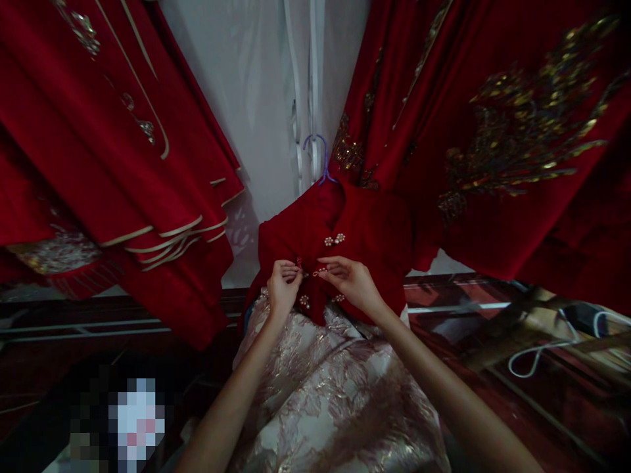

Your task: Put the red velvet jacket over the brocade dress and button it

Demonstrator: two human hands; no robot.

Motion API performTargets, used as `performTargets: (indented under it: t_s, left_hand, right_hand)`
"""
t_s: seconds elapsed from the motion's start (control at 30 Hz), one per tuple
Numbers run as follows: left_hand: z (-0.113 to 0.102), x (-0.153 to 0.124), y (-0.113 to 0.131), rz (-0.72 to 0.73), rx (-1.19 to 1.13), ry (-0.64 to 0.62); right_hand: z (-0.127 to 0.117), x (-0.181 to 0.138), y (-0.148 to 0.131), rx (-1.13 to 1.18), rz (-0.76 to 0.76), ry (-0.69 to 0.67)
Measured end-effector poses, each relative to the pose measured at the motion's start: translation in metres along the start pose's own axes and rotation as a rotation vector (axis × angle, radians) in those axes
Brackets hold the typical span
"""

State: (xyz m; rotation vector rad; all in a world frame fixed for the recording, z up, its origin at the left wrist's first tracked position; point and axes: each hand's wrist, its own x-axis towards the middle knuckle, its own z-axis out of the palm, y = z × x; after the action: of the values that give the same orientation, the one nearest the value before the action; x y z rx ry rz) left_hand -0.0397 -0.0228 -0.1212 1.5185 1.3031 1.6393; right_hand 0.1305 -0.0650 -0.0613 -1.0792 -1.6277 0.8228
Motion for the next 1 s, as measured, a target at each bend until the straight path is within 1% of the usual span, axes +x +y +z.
performTargets:
  t_s: [0.07, 0.2, 0.27, 0.33, 0.47, 0.7, 0.83, 0.9, 1.0]
  left_hand:
    - [0.000, 0.002, 0.001, -0.034, -0.108, -0.025]
    - [-0.001, 0.005, 0.003, -0.131, -0.323, -0.117]
    - [-0.003, 0.006, 0.003, -0.178, -0.389, -0.139]
    - [-0.004, 0.006, 0.004, -0.206, -0.419, -0.135]
    - [-0.007, 0.006, 0.009, -0.195, -0.342, -0.142]
    - [-0.008, 0.008, 0.016, -0.142, -0.197, -0.119]
    - [-0.009, 0.014, 0.014, -0.173, -0.195, -0.186]
    - [-0.009, 0.016, 0.012, -0.188, -0.226, -0.225]
    - [-0.008, 0.014, 0.011, -0.180, -0.267, -0.220]
  right_hand:
    - [0.006, 0.009, 0.002, -0.009, -0.028, 0.001]
    - [0.022, 0.023, 0.010, -0.048, -0.065, 0.022]
    - [0.029, 0.027, 0.015, -0.061, -0.076, 0.048]
    - [0.034, 0.030, 0.019, -0.069, -0.079, 0.080]
    - [0.041, 0.030, 0.025, -0.060, -0.079, 0.116]
    - [0.042, 0.025, 0.018, -0.048, -0.084, 0.149]
    - [0.042, 0.024, 0.018, -0.081, -0.102, 0.175]
    - [0.039, 0.024, 0.020, -0.075, -0.100, 0.158]
    - [0.030, 0.018, 0.024, 0.013, -0.070, 0.079]
